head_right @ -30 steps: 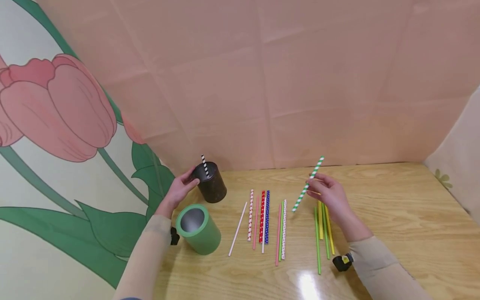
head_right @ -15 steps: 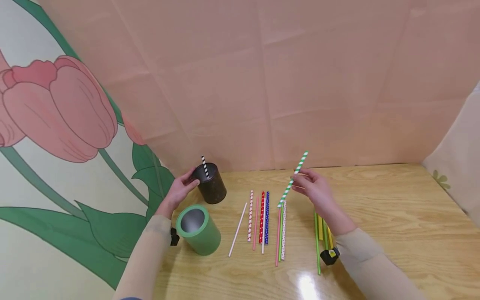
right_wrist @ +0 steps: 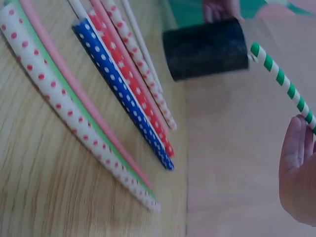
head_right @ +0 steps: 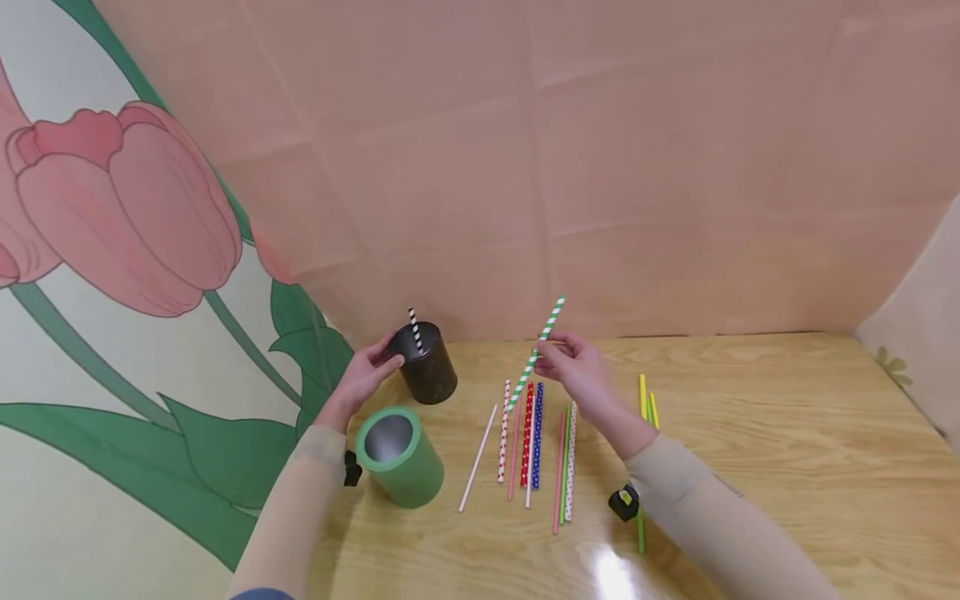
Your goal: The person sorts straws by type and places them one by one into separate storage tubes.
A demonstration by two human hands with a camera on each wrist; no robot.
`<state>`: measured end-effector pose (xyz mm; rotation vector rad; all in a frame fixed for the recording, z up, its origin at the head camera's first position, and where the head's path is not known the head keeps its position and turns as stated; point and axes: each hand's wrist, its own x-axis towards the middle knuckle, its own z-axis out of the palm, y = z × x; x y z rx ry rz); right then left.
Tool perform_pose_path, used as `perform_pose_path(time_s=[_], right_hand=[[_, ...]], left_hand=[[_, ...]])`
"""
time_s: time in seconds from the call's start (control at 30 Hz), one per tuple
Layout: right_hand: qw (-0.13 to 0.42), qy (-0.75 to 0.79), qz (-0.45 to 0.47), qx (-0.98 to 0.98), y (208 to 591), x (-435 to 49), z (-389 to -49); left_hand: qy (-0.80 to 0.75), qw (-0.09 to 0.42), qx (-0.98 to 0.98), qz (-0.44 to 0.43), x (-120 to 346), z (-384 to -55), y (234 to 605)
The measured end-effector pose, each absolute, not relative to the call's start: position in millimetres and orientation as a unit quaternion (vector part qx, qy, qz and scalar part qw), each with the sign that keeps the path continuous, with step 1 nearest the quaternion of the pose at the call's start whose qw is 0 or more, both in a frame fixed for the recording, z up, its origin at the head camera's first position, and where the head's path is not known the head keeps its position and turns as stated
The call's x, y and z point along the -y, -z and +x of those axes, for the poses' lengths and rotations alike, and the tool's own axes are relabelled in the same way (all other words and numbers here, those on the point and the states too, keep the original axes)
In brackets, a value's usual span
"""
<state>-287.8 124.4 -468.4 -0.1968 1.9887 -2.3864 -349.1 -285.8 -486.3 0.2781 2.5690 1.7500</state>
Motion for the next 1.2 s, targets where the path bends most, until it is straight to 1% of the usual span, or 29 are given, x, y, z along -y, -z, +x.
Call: perform_pose_path(time_s=[0.17, 0.43, 0.83, 1.2], right_hand=[[0.026, 0.748, -0.087, -0.658, 466.7, -100.4, -289.3], [0.015, 0.752, -0.096, -0.652, 470.2, -75.1, -295.9], [-0.055, 0.812, -0.030, -0.580, 458.3, -43.5, -323.4], [-0.093, 0.853, 0.000, -0.513, 443.9, -19.4, -343.3]], left_hand=[[-0.554, 0.007, -0.828, 0.082, 282.5, -350.2, 484.6], [-0.556, 0.013, -0.826, 0.092, 277.5, -348.9, 483.4], [-0.559, 0.012, -0.824, 0.093, 276.8, -350.6, 485.9], [-0.565, 0.010, -0.819, 0.094, 277.3, -352.3, 486.9]])
